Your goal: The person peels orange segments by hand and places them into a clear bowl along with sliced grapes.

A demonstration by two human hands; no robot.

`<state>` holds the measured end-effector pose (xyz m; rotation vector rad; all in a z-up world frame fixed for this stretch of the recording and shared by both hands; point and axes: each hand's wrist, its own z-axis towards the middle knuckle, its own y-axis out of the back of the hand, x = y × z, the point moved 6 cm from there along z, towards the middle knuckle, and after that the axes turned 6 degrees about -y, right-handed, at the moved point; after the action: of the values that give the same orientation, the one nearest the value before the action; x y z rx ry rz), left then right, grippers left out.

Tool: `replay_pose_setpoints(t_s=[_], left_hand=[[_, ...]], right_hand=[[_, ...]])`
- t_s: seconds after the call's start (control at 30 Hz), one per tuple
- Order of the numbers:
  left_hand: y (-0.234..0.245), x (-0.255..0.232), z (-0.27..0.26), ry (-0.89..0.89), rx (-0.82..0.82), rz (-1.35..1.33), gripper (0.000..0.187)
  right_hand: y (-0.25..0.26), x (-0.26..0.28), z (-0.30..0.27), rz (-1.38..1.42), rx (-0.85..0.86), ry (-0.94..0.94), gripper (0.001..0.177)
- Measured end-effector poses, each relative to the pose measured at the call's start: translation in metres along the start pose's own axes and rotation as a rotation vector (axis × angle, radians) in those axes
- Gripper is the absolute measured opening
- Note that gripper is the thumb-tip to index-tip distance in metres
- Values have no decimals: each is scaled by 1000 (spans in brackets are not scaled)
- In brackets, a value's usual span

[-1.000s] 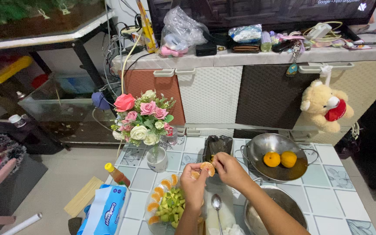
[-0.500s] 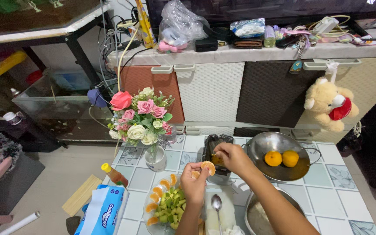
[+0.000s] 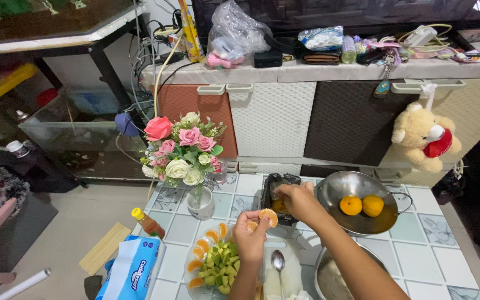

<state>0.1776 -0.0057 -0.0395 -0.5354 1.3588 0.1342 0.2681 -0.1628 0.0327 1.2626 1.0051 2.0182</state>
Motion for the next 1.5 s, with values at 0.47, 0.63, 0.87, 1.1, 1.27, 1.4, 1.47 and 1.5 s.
replay_pose_setpoints(t_s=[0.47, 0.63, 0.87, 1.1, 1.27, 1.4, 1.47, 1.5], left_hand=[[4, 10, -3, 7, -18, -4, 19], [5, 10, -5, 7, -18, -3, 20], [5, -8, -13, -23, -34, -63, 19], [-1, -35, -27, -55, -23, -170, 19], [-3, -35, -29, -69, -25, -236, 19], [3, -12, -25, 103, -43, -403, 18], [6, -4, -24, 143, -21, -474, 19], [6, 0, -25, 186, -2, -545, 21]], right_hand=[[6, 3, -7, -47, -88, -4, 24], [8, 2, -14, -52, -132, 45, 14], [32, 27, -38, 105, -154, 44, 14], [42, 47, -64, 168, -77, 23, 8], [47, 55, -80, 266, -83, 70, 7], [52, 62, -89, 311, -78, 77, 8], [58, 69, -94, 355, -104, 123, 12], [60, 72, -97, 355, -107, 121, 12]])
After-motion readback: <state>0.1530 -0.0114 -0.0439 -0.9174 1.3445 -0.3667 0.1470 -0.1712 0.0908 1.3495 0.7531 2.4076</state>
